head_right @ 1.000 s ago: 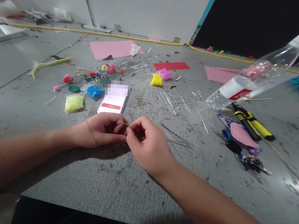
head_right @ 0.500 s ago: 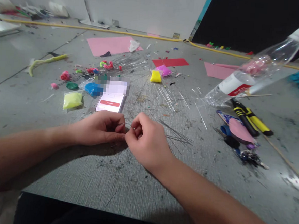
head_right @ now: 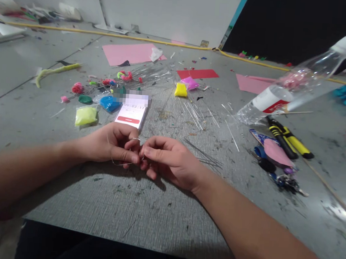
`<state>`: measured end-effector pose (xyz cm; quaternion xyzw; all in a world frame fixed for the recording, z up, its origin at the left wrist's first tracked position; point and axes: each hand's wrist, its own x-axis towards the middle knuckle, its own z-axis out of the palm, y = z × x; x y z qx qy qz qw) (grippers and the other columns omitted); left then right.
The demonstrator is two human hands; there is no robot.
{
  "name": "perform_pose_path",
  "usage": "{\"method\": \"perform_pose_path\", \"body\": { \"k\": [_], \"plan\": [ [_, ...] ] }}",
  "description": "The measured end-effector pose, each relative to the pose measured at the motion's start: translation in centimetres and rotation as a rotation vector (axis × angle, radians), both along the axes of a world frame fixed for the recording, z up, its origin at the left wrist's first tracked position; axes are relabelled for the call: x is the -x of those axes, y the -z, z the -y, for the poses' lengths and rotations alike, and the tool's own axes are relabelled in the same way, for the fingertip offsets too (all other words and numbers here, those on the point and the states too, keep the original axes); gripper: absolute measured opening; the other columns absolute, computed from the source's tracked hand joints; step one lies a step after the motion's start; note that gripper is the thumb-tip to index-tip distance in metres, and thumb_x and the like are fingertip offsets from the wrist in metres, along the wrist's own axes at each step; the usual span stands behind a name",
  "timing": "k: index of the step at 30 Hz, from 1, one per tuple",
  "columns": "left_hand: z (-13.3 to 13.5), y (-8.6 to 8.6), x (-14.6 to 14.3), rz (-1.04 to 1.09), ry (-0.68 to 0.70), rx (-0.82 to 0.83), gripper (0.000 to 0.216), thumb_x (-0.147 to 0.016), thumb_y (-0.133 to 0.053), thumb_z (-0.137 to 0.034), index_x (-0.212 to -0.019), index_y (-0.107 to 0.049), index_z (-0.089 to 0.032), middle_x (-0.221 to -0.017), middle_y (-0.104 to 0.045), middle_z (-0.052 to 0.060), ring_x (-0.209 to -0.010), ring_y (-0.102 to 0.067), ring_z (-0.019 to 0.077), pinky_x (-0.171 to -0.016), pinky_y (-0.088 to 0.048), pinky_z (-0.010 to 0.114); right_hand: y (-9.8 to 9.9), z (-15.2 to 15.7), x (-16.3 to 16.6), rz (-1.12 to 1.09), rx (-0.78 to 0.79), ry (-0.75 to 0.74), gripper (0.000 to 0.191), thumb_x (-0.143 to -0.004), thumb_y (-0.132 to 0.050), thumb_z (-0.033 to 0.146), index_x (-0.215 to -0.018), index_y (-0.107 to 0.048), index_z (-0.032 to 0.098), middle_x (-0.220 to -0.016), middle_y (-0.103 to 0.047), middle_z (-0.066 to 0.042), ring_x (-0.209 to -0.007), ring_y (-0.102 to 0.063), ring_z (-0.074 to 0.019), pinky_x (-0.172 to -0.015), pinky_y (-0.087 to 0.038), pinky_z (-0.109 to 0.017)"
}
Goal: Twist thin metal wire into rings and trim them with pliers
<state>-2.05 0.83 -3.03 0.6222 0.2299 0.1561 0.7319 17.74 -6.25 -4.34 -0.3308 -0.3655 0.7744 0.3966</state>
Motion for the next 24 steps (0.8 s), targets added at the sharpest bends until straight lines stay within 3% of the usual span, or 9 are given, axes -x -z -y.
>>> {"method": "perform_pose_path", "body": {
  "k": [4, 8, 11, 15, 19, 21, 24],
  "plan": [
    [0.0, -0.1, 0.1, -0.034, 0.037, -0.057, 0.042, -0.075, -0.083, -0.014, -0.066, -0.042, -0.018, -0.059, -0.062, -0.006, -0.049, -0.063, 0.0069, -0.046, -0.049, 0.014, 0.0, -0.2, -0.6, 0.119, -0.050, 0.000, 0.024, -0.080, -0.082, 0.037, -0.074, -0.067, 0.018, -0.071, -0.065, -0.001, -0.057, -0.055, -0.0106, -0.044, -0.037, -0.021],
    [-0.1, 0.1, 0.0, -0.007, 0.004, -0.150, 0.035, -0.080, -0.077, -0.012, -0.068, -0.045, -0.017, -0.061, -0.059, -0.007, -0.052, -0.062, 0.0064, -0.048, -0.049, 0.014, 0.0, -0.3, -0.6, 0.088, -0.067, 0.091, 0.030, -0.075, -0.084, 0.036, -0.064, -0.062, 0.018, -0.069, -0.064, 0.000, -0.054, -0.050, -0.0091, -0.048, -0.036, -0.022],
    [-0.2, 0.3, -0.3, 0.103, -0.058, -0.201, 0.023, -0.079, -0.079, -0.010, -0.080, -0.057, -0.015, -0.071, -0.065, -0.004, -0.062, -0.065, 0.0080, -0.059, -0.054, 0.018, -0.1, -0.3, -0.2, 0.056, -0.068, 0.194, 0.032, -0.074, -0.083, 0.035, -0.062, -0.058, 0.019, -0.066, -0.062, 0.002, -0.059, -0.053, -0.0107, -0.055, -0.041, -0.025],
    [-0.1, 0.1, -0.3, 0.156, -0.053, -0.150, 0.027, -0.079, -0.083, -0.015, -0.101, -0.067, -0.014, -0.074, -0.070, -0.001, -0.067, -0.068, 0.0113, -0.065, -0.057, 0.023, -0.2, -0.1, 0.4, 0.036, -0.104, 0.198, 0.034, -0.076, -0.080, 0.035, -0.060, -0.055, 0.020, -0.056, -0.057, 0.005, -0.056, -0.051, -0.0098, -0.057, -0.040, -0.025],
    [-0.1, -0.2, -0.1, 0.088, -0.015, -0.048, 0.016, -0.082, -0.081, -0.024, -0.088, -0.070, -0.014, -0.063, -0.067, -0.002, -0.055, -0.062, 0.0091, -0.055, -0.053, 0.020, -0.4, 0.3, 0.6, 0.020, -0.050, 0.114, 0.041, -0.073, -0.084, 0.037, -0.060, -0.049, 0.020, -0.047, -0.046, 0.009, -0.046, -0.042, -0.0071, -0.049, -0.030, -0.023],
    [-0.2, -0.3, 0.0, 0.029, -0.013, -0.065, 0.019, -0.082, -0.081, -0.026, -0.078, -0.068, -0.014, -0.057, -0.063, -0.003, -0.049, -0.057, 0.0079, -0.049, -0.049, 0.019, -0.6, 0.4, 0.5, 0.076, -0.008, 0.078, 0.040, -0.072, -0.085, 0.036, -0.061, -0.049, 0.021, -0.045, -0.043, 0.010, -0.043, -0.037, -0.0062, -0.046, -0.025, -0.022],
    [-0.3, -0.3, 0.1, -0.040, 0.008, -0.144, 0.018, -0.082, -0.080, -0.024, -0.078, -0.066, -0.014, -0.055, -0.062, -0.003, -0.047, -0.057, 0.0081, -0.046, -0.048, 0.018, -0.7, 0.5, 0.5, 0.128, 0.037, 0.089, 0.038, -0.072, -0.085, 0.033, -0.062, -0.050, 0.020, -0.044, -0.042, 0.010, -0.043, -0.035, -0.0061, -0.045, -0.022, -0.022]
  ]
}}
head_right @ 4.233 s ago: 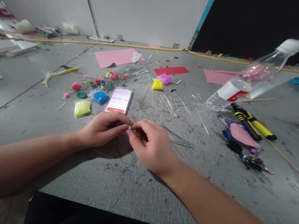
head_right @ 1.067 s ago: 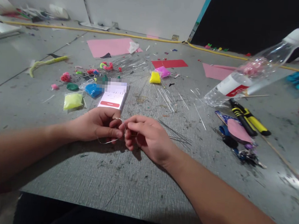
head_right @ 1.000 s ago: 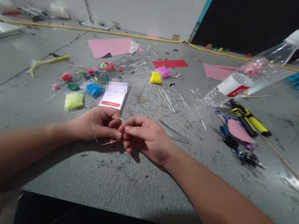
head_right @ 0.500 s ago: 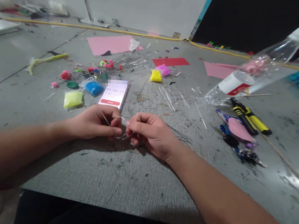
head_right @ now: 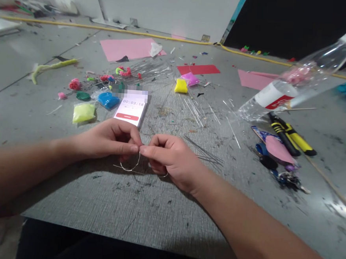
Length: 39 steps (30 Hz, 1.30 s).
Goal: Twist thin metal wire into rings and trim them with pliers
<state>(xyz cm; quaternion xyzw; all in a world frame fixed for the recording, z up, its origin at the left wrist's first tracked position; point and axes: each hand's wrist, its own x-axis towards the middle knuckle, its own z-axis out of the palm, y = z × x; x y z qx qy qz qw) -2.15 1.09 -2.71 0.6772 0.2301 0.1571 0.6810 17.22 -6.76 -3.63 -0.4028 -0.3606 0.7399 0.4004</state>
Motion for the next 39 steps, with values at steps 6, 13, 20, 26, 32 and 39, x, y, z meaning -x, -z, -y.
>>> {"method": "perform_pose_path", "body": {
  "k": [6, 13, 20, 26, 32, 39],
  "plan": [
    [0.3, -0.3, -0.1, 0.083, -0.132, -0.274, 0.013, -0.085, -0.074, -0.018, -0.077, -0.064, -0.014, -0.056, -0.059, -0.004, -0.048, -0.054, 0.0071, -0.043, -0.043, 0.017, 0.0, 0.2, 0.7, -0.162, -0.030, 0.141, 0.030, -0.074, -0.081, 0.032, -0.064, -0.056, 0.020, -0.049, -0.042, 0.009, -0.052, -0.049, -0.0085, -0.058, -0.041, -0.025],
    [-0.4, -0.4, 0.0, 0.043, -0.178, -0.296, 0.007, -0.085, -0.072, -0.017, -0.080, -0.066, -0.014, -0.061, -0.060, -0.004, -0.046, -0.050, 0.0052, -0.043, -0.042, 0.016, -0.3, 0.4, 0.5, -0.134, 0.045, 0.134, 0.017, -0.082, -0.074, 0.033, -0.077, -0.063, 0.021, -0.044, -0.033, 0.013, -0.037, -0.023, -0.0041, -0.039, -0.021, -0.018],
    [-1.6, 0.3, 0.4, -0.072, -0.023, -0.502, 0.006, -0.089, -0.066, -0.019, -0.084, -0.069, -0.016, -0.064, -0.064, -0.001, -0.054, -0.056, 0.0087, -0.052, -0.046, 0.020, -0.5, 0.4, 0.1, 0.135, 0.060, 0.001, 0.020, -0.092, -0.063, 0.037, -0.080, -0.059, 0.021, -0.045, -0.038, 0.012, -0.032, -0.030, -0.0048, -0.032, -0.023, -0.017],
    [-1.5, 0.3, 0.4, -0.025, -0.005, -0.778, 0.008, -0.090, -0.067, -0.021, -0.084, -0.071, -0.017, -0.078, -0.072, 0.004, -0.072, -0.065, 0.0132, -0.067, -0.051, 0.024, -0.1, 0.6, 0.4, 0.550, -0.307, 0.031, 0.021, -0.091, -0.064, 0.038, -0.080, -0.060, 0.021, -0.062, -0.056, 0.004, -0.047, -0.051, -0.0103, -0.041, -0.038, -0.023],
    [-0.7, -0.2, 0.3, -0.023, -0.010, -0.940, 0.010, -0.093, -0.064, -0.019, -0.085, -0.070, -0.017, -0.073, -0.068, 0.003, -0.066, -0.061, 0.0132, -0.063, -0.048, 0.025, -0.1, 0.8, 0.3, 0.835, -0.604, 0.087, 0.023, -0.093, -0.061, 0.033, -0.077, -0.067, 0.018, -0.058, -0.053, 0.003, -0.052, -0.044, -0.0115, -0.050, -0.034, -0.028],
    [0.6, 0.1, 0.0, -0.082, -0.163, -1.088, 0.011, -0.091, -0.059, -0.008, -0.085, -0.066, -0.014, -0.073, -0.062, 0.002, -0.067, -0.056, 0.0126, -0.061, -0.044, 0.023, -0.2, 1.8, 0.6, 0.966, -0.764, 0.189, 0.018, -0.093, -0.058, 0.023, -0.082, -0.070, 0.015, -0.054, -0.048, 0.005, -0.049, -0.043, -0.0095, -0.052, -0.033, -0.028]
  ]
}}
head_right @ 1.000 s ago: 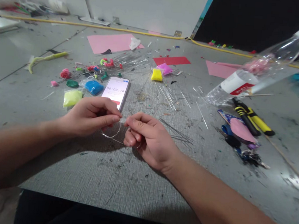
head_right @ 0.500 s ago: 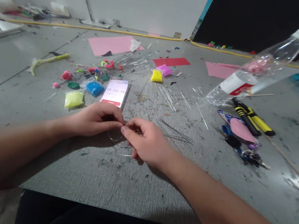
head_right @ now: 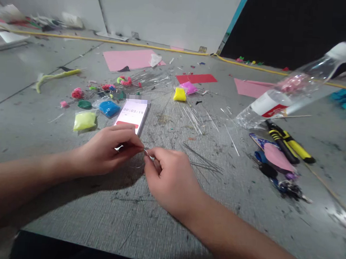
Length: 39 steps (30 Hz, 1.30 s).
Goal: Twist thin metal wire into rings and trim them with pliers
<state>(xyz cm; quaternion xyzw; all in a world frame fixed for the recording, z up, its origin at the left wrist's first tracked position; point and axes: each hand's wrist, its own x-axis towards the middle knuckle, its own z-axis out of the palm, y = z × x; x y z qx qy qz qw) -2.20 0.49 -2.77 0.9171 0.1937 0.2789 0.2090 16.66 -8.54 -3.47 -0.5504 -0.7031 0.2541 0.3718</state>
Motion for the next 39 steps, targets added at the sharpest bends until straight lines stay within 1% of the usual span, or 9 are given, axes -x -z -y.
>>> {"method": "perform_pose_path", "body": {
  "k": [2, 4, 7, 9, 15, 20, 29, 35, 39],
  "plan": [
    [0.0, 0.3, 0.0, 0.021, -0.033, -0.027, 0.012, -0.091, -0.059, -0.007, -0.084, -0.065, -0.013, -0.072, -0.060, 0.002, -0.068, -0.056, 0.0129, -0.062, -0.045, 0.023, -0.1, 0.1, 0.1, -0.108, 0.077, 0.008, 0.017, -0.092, -0.059, 0.026, -0.085, -0.070, 0.015, -0.054, -0.047, 0.006, -0.048, -0.042, -0.0092, -0.051, -0.034, -0.027],
    [-0.1, 0.5, 0.1, 0.030, -0.051, -0.024, 0.010, -0.092, -0.059, -0.008, -0.085, -0.065, -0.013, -0.074, -0.061, 0.003, -0.068, -0.056, 0.0126, -0.063, -0.046, 0.023, -0.1, 0.0, 0.1, -0.323, 0.260, -0.004, 0.023, -0.095, -0.057, 0.035, -0.087, -0.069, 0.016, -0.054, -0.048, 0.006, -0.045, -0.042, -0.0085, -0.046, -0.034, -0.026],
    [-0.5, 0.6, 0.2, 0.034, -0.026, 0.006, 0.012, -0.096, -0.057, -0.010, -0.096, -0.069, -0.013, -0.078, -0.063, 0.003, -0.070, -0.057, 0.0126, -0.065, -0.047, 0.024, -0.1, -0.7, 0.0, -0.715, 0.561, -0.016, 0.028, -0.096, -0.055, 0.043, -0.087, -0.066, 0.019, -0.053, -0.052, 0.006, -0.036, -0.036, -0.0066, -0.034, -0.025, -0.023],
    [-0.6, 0.5, 0.2, 0.045, 0.010, 0.026, 0.018, -0.097, -0.055, -0.011, -0.104, -0.071, -0.014, -0.080, -0.065, 0.003, -0.073, -0.059, 0.0132, -0.067, -0.048, 0.024, 0.2, -1.2, -0.1, -0.916, 0.673, -0.031, 0.022, -0.090, -0.064, 0.041, -0.085, -0.064, 0.020, -0.056, -0.055, 0.006, -0.035, -0.035, -0.0054, -0.032, -0.021, -0.020],
    [-0.1, 0.0, 0.3, 0.072, 0.015, 0.109, 0.015, -0.094, -0.056, -0.010, -0.095, -0.070, -0.014, -0.078, -0.066, 0.002, -0.068, -0.060, 0.0113, -0.063, -0.048, 0.023, 1.0, -1.9, 0.0, -1.160, 0.785, -0.174, 0.030, -0.077, -0.085, 0.043, -0.081, -0.070, 0.016, -0.079, -0.063, -0.001, -0.065, -0.058, -0.0098, -0.046, -0.045, -0.017],
    [0.1, 0.0, 0.2, 0.048, -0.025, 0.203, 0.015, -0.092, -0.055, -0.011, -0.096, -0.069, -0.014, -0.070, -0.062, -0.001, -0.060, -0.056, 0.0104, -0.056, -0.044, 0.022, 1.1, -1.8, -0.2, -1.188, 0.823, -0.281, 0.030, -0.078, -0.086, 0.043, -0.081, -0.071, 0.017, -0.081, -0.064, -0.002, -0.068, -0.060, -0.0105, -0.050, -0.048, -0.018],
    [0.4, 0.4, 0.0, 0.025, -0.082, 0.175, 0.017, -0.090, -0.055, -0.015, -0.097, -0.070, -0.012, -0.060, -0.054, -0.004, -0.052, -0.047, 0.0091, -0.050, -0.037, 0.022, 0.8, -1.7, -0.1, -1.020, 0.751, -0.154, 0.038, -0.068, -0.093, 0.039, -0.081, -0.064, 0.020, -0.057, -0.063, 0.004, -0.052, -0.055, -0.0083, -0.051, -0.043, -0.020],
    [-0.1, 0.3, -0.3, 0.033, -0.024, 0.569, 0.014, -0.093, -0.059, -0.025, -0.091, -0.067, -0.014, -0.077, -0.067, 0.002, -0.068, -0.060, 0.0115, -0.061, -0.047, 0.023, 0.7, -1.4, 0.0, -0.838, 0.651, -0.025, 0.039, -0.065, -0.092, 0.039, -0.083, -0.062, 0.020, -0.056, -0.059, 0.007, -0.049, -0.052, -0.0089, -0.044, -0.037, -0.021],
    [-0.2, 0.3, -0.3, 0.012, -0.004, 0.654, 0.012, -0.088, -0.064, -0.026, -0.082, -0.062, -0.015, -0.069, -0.058, -0.002, -0.061, -0.051, 0.0090, -0.053, -0.040, 0.020, 0.7, -1.3, 0.1, -0.666, 0.535, 0.022, 0.035, -0.068, -0.088, 0.040, -0.086, -0.066, 0.020, -0.058, -0.057, 0.007, -0.049, -0.051, -0.0097, -0.044, -0.038, -0.023]
  ]
}}
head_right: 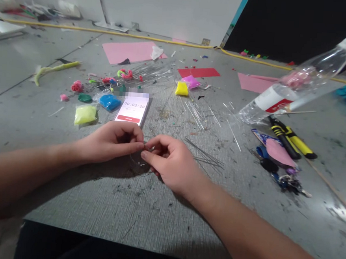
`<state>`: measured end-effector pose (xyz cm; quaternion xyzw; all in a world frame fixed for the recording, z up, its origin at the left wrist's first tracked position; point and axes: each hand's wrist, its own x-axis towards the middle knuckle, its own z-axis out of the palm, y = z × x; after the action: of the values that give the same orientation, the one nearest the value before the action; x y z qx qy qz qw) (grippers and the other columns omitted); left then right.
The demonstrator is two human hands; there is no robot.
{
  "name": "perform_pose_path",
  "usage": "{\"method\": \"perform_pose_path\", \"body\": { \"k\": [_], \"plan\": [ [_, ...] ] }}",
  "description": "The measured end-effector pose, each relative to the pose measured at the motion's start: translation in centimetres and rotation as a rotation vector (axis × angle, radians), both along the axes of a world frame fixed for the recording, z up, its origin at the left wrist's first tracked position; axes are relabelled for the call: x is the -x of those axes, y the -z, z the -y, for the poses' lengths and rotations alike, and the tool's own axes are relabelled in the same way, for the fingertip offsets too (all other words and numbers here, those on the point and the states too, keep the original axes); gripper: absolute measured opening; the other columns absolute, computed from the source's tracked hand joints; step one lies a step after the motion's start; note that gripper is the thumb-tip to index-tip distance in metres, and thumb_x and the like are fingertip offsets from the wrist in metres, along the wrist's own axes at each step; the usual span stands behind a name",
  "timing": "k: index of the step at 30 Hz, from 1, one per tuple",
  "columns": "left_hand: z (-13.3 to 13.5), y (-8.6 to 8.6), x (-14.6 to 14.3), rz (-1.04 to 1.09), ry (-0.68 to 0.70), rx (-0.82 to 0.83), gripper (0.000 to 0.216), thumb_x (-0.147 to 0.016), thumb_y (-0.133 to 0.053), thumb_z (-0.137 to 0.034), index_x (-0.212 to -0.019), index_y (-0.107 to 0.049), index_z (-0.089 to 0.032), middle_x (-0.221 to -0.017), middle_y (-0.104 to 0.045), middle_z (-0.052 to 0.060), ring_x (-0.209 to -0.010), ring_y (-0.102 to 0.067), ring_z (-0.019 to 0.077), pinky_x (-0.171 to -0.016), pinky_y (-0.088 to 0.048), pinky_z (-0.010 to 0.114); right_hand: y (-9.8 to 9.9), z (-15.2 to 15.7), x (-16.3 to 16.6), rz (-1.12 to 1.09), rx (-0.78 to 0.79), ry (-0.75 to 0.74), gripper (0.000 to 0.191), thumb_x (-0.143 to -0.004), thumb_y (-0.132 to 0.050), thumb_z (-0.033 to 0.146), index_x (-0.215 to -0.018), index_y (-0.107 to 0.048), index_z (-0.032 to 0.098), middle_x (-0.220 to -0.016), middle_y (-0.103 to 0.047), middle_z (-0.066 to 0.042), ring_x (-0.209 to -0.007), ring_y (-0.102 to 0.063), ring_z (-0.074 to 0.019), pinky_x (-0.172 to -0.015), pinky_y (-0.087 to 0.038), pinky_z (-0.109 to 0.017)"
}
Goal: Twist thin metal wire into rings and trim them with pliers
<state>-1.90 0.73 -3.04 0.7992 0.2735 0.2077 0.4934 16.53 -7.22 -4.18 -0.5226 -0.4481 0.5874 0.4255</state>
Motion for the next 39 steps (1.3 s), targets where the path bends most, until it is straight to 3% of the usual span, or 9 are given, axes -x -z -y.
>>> {"method": "perform_pose_path", "body": {
  "k": [3, 7, 10, 13, 16, 26, 33, 39],
  "plan": [
    [0.0, -0.3, 0.1, -0.034, 0.023, -0.005, 0.011, -0.084, -0.066, -0.023, -0.080, -0.059, -0.016, -0.063, -0.049, -0.005, -0.055, -0.043, 0.0082, -0.049, -0.034, 0.020, -0.4, 0.2, 0.2, 0.148, -0.107, 0.030, 0.029, -0.069, -0.088, 0.037, -0.079, -0.069, 0.018, -0.065, -0.064, 0.002, -0.058, -0.056, -0.0112, -0.053, -0.045, -0.026],
    [-0.3, -0.6, 0.3, -0.065, 0.097, -0.006, 0.012, -0.086, -0.065, -0.024, -0.081, -0.056, -0.017, -0.067, -0.050, -0.004, -0.058, -0.044, 0.0089, -0.051, -0.036, 0.021, -0.8, 0.6, 0.4, 0.185, -0.130, 0.049, 0.028, -0.066, -0.090, 0.031, -0.073, -0.067, 0.018, -0.067, -0.066, 0.001, -0.062, -0.059, -0.0117, -0.057, -0.049, -0.026],
    [-0.6, -0.7, 0.5, -0.079, 0.144, -0.001, 0.016, -0.089, -0.064, -0.024, -0.079, -0.052, -0.019, -0.068, -0.050, -0.003, -0.058, -0.043, 0.0090, -0.049, -0.035, 0.021, -0.7, 0.5, 0.1, 0.066, -0.052, -0.013, 0.029, -0.066, -0.090, 0.031, -0.075, -0.065, 0.019, -0.063, -0.065, 0.002, -0.055, -0.059, -0.0114, -0.049, -0.047, -0.024],
    [-0.8, -0.7, 0.6, -0.091, 0.239, 0.103, 0.019, -0.092, -0.060, -0.025, -0.078, -0.049, -0.020, -0.066, -0.054, -0.002, -0.057, -0.048, 0.0101, -0.049, -0.037, 0.022, -0.4, 0.3, -0.4, -0.148, 0.068, -0.154, 0.025, -0.078, -0.080, 0.038, -0.075, -0.064, 0.018, -0.065, -0.068, 0.000, -0.042, -0.054, -0.0084, -0.037, -0.038, -0.020],
    [-0.9, -0.9, 0.7, -0.101, 0.311, 0.196, 0.020, -0.095, -0.057, -0.026, -0.078, -0.047, -0.020, -0.068, -0.061, 0.001, -0.059, -0.054, 0.0119, -0.051, -0.042, 0.023, -0.3, 0.0, -0.8, -0.285, 0.098, -0.227, 0.021, -0.080, -0.074, 0.034, -0.074, -0.066, 0.016, -0.071, -0.073, -0.003, -0.040, -0.054, -0.0064, -0.035, -0.037, -0.018],
    [-0.9, -0.9, 0.7, -0.076, 0.263, 0.301, 0.023, -0.089, -0.060, -0.022, -0.072, -0.045, -0.020, -0.061, -0.052, -0.003, -0.053, -0.046, 0.0090, -0.047, -0.037, 0.021, -0.7, 0.4, -0.4, -0.110, 0.071, -0.221, 0.029, -0.073, -0.085, 0.027, -0.084, -0.060, 0.018, -0.074, -0.073, -0.002, -0.048, -0.059, -0.0078, -0.041, -0.047, -0.019],
    [-0.7, -0.8, 0.5, -0.131, 0.271, 0.063, 0.027, -0.082, -0.062, -0.015, -0.068, -0.040, -0.021, -0.060, -0.041, -0.006, -0.054, -0.036, 0.0080, -0.047, -0.031, 0.021, -0.5, 0.8, -0.1, -0.122, 0.112, -0.217, 0.025, -0.071, -0.083, 0.019, -0.077, -0.058, 0.019, -0.060, -0.062, 0.003, -0.050, -0.058, -0.0096, -0.041, -0.044, -0.018],
    [-1.0, -0.3, 0.5, -0.109, 0.187, -0.053, 0.027, -0.091, -0.059, -0.025, -0.070, -0.042, -0.021, -0.061, -0.051, -0.003, -0.056, -0.044, 0.0097, -0.050, -0.035, 0.022, -0.2, 0.0, -0.7, -0.309, 0.068, -0.129, 0.009, -0.073, -0.078, 0.019, -0.074, -0.069, 0.018, -0.079, -0.074, -0.004, -0.060, -0.062, -0.0105, -0.043, -0.039, -0.019]
  ]
}}
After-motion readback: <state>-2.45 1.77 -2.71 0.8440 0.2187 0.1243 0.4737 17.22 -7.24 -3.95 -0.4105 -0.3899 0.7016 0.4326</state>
